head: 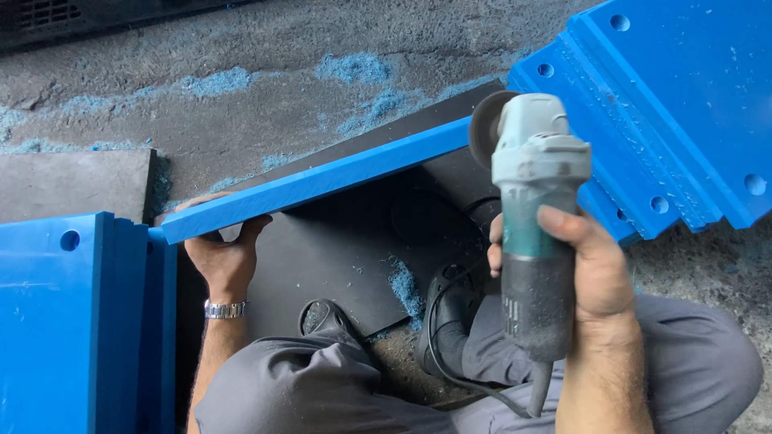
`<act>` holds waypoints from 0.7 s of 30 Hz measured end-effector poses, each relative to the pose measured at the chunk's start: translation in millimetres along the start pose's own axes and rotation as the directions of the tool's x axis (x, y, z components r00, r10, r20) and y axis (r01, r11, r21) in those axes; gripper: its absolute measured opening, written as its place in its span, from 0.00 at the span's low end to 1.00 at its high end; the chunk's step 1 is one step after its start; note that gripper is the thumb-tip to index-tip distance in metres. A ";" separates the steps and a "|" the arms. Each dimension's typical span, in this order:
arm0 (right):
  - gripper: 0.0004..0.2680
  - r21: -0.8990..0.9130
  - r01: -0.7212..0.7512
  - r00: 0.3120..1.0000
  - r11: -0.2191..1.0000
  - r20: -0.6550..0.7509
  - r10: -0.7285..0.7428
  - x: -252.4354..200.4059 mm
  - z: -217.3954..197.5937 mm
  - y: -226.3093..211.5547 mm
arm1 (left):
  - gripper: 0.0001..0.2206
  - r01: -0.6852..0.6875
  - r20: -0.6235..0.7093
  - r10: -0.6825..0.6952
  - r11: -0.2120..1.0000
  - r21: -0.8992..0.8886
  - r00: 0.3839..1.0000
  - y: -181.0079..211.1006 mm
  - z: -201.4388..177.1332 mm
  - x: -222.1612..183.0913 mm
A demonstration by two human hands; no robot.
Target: Grinding the edges of blue plastic plates with an angle grinder.
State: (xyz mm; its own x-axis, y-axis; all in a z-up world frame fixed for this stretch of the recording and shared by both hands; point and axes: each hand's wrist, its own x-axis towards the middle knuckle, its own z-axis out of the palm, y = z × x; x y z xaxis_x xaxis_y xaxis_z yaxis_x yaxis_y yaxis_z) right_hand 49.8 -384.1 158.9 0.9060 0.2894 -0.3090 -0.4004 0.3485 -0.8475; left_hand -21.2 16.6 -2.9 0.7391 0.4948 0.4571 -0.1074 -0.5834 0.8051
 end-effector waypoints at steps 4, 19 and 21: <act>0.20 0.062 0.033 0.998 0.998 -0.058 -0.029 -9.3 -13.4 -8.1 | 0.29 0.000 -0.024 0.000 1.000 -0.001 1.000 3.3 1.5 0.1; 0.20 -0.100 -0.240 0.959 0.966 0.131 0.252 -26.6 65.2 8.6 | 0.30 -0.036 -0.020 0.036 0.999 -0.003 0.999 5.9 2.0 -3.7; 0.19 -0.059 -0.225 0.972 0.973 0.050 0.228 -25.8 57.9 6.8 | 0.29 -0.023 -0.008 0.023 1.000 -0.017 1.000 5.3 1.3 -5.8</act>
State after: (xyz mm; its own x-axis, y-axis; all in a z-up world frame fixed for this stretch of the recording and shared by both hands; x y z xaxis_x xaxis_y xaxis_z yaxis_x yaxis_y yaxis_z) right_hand 15.8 -337.6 186.1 0.7830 0.4055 -0.4718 -0.5848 0.2214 -0.7804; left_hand -25.3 9.7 -1.8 0.7307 0.4866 0.4788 -0.1360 -0.5836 0.8006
